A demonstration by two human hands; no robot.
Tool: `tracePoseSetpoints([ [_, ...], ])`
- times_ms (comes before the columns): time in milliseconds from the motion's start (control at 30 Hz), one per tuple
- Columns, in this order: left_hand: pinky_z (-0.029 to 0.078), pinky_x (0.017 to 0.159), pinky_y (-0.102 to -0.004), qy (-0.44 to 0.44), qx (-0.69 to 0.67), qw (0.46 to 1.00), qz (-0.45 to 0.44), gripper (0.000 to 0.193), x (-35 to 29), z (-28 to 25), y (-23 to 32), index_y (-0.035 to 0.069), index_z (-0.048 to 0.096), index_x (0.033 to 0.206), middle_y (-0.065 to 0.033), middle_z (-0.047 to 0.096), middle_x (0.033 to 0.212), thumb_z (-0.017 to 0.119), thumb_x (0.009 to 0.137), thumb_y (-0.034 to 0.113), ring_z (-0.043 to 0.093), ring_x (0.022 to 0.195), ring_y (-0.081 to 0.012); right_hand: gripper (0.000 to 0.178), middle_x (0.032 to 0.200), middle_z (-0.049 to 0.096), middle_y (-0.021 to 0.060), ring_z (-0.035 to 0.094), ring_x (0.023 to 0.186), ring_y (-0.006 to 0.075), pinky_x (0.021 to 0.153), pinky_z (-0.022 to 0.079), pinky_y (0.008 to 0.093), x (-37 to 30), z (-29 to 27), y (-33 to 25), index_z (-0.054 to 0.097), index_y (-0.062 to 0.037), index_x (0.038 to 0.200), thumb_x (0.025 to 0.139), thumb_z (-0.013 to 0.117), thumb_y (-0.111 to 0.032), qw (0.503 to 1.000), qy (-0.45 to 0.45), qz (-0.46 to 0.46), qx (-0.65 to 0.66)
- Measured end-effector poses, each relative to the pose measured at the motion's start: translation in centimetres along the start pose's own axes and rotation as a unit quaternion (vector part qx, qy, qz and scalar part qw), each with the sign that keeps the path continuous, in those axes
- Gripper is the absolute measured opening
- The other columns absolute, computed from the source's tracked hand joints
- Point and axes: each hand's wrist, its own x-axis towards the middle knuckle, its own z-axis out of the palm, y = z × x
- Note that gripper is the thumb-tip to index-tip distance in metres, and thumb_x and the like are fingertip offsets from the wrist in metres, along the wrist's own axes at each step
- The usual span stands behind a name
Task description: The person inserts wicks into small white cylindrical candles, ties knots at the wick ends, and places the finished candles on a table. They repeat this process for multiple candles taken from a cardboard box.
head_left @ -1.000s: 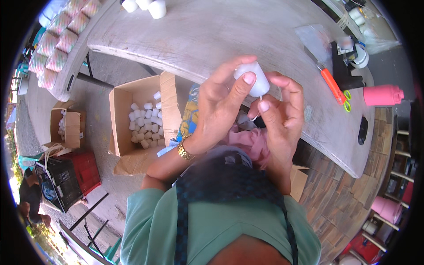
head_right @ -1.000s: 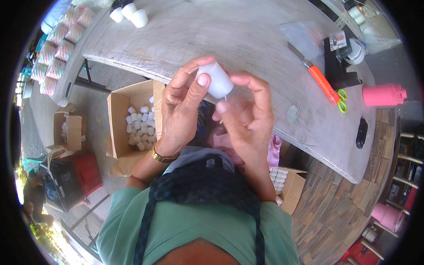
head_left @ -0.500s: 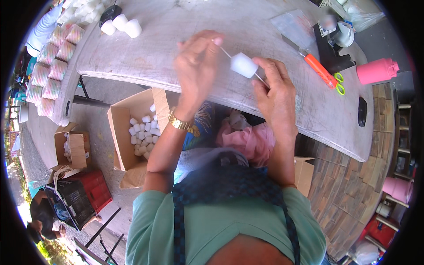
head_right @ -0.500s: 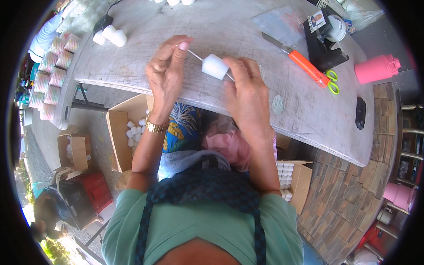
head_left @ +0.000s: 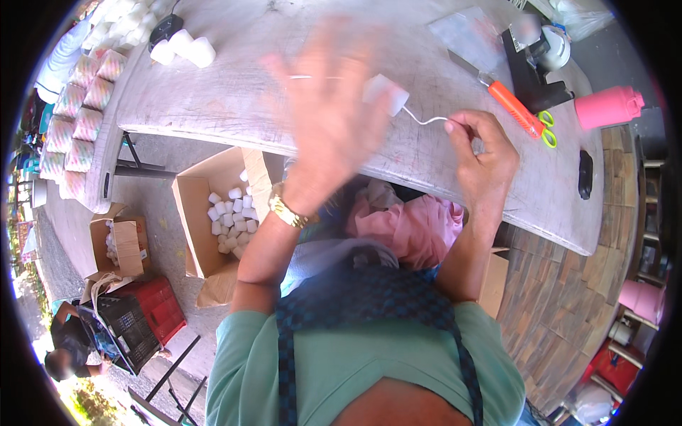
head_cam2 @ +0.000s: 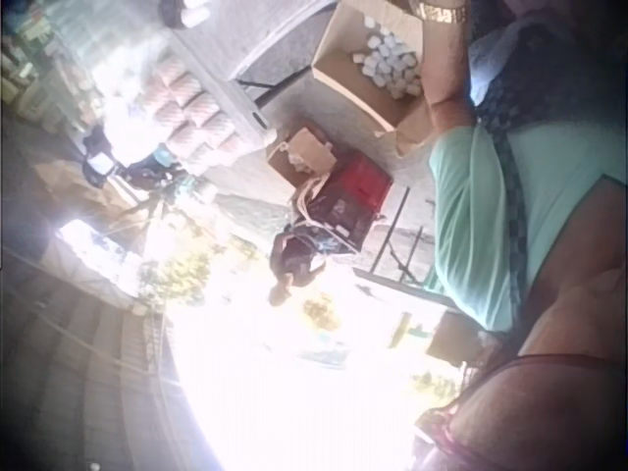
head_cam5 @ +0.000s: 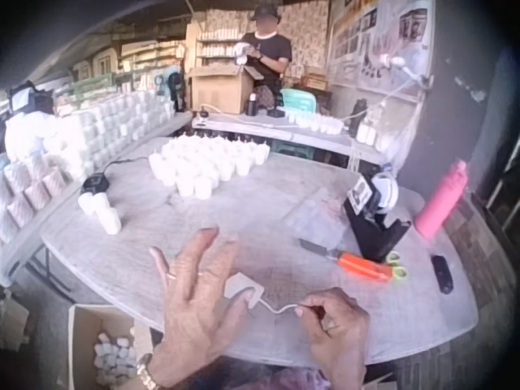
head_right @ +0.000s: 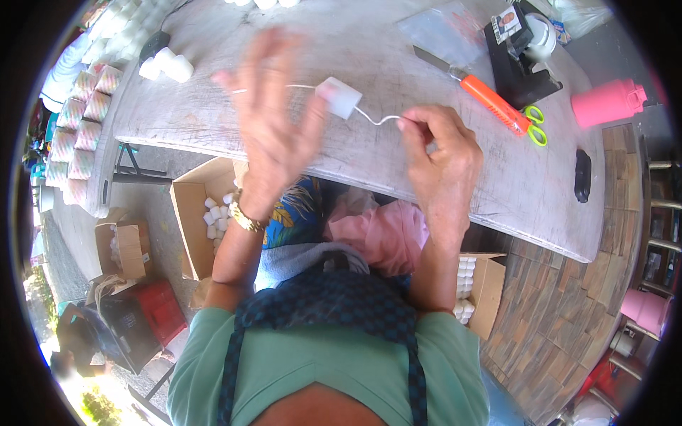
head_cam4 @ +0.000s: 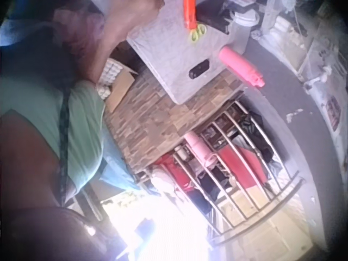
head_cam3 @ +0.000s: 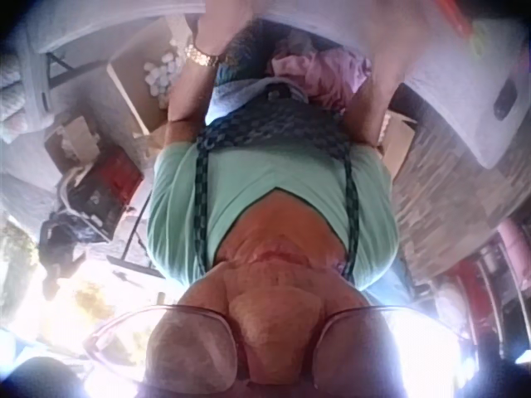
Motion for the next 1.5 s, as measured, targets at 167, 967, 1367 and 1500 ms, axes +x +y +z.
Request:
tracePoseSetpoints([
  [167,0.008,0.114,-0.0551,-0.212,-0.227,0.945,0.098,0.04,-0.6,2.4,1.5,0.016,0.059,0.121,-0.0045,0.065,0.106,0.067,0.082,0.017,0.063,0.098,-0.021,0.011,0.079,0.064,0.0101,0.059,0.063,0.0168,0.06,0.047,0.0283,0.6,0.3,-0.1,0.064,0.0015,0.086,0.075,0.068,0.004,0.999,-0.007,0.022,0.037],
  [967,-0.004,0.115,-0.0494,-0.217,-0.337,0.911,-0.101,0.006,1.2,1.5,1.1,0.007,0.07,0.086,0.0019,0.066,0.073,0.067,0.085,0.011,0.06,0.065,-0.008,0.007,0.076,0.06,0.0075,0.059,0.071,0.0257,0.069,0.04,0.0374,0.4,1.7,-0.2,0.06,-0.0057,0.082,0.077,0.064,-0.002,0.99,0.002,-0.103,-0.098],
  [1367,0.008,0.113,-0.054,-0.267,-0.529,0.763,-0.257,0.011,1.4,1.5,0.1,0.006,0.071,0.089,0.0005,0.07,0.081,0.064,0.089,0.014,0.064,0.075,-0.0109,0.01,0.076,0.061,0.0072,0.06,0.072,0.0265,0.068,0.041,0.0382,0.7,3.1,-0.5,0.06,-0.0057,0.083,0.075,0.063,-0.001,0.987,0.015,-0.132,-0.091],
  [1500,0.023,0.109,-0.0549,-0.254,-0.324,0.908,-0.074,0.009,1.0,1.7,0.0,0.007,0.071,0.091,-0.0022,0.069,0.081,0.066,0.086,0.014,0.067,0.079,-0.0173,0.008,0.075,0.06,0.0074,0.059,0.071,0.0271,0.068,0.041,0.0375,1.0,2.2,-0.5,0.059,-0.0054,0.083,0.076,0.063,-0.001,0.989,0.011,-0.119,-0.083],
])
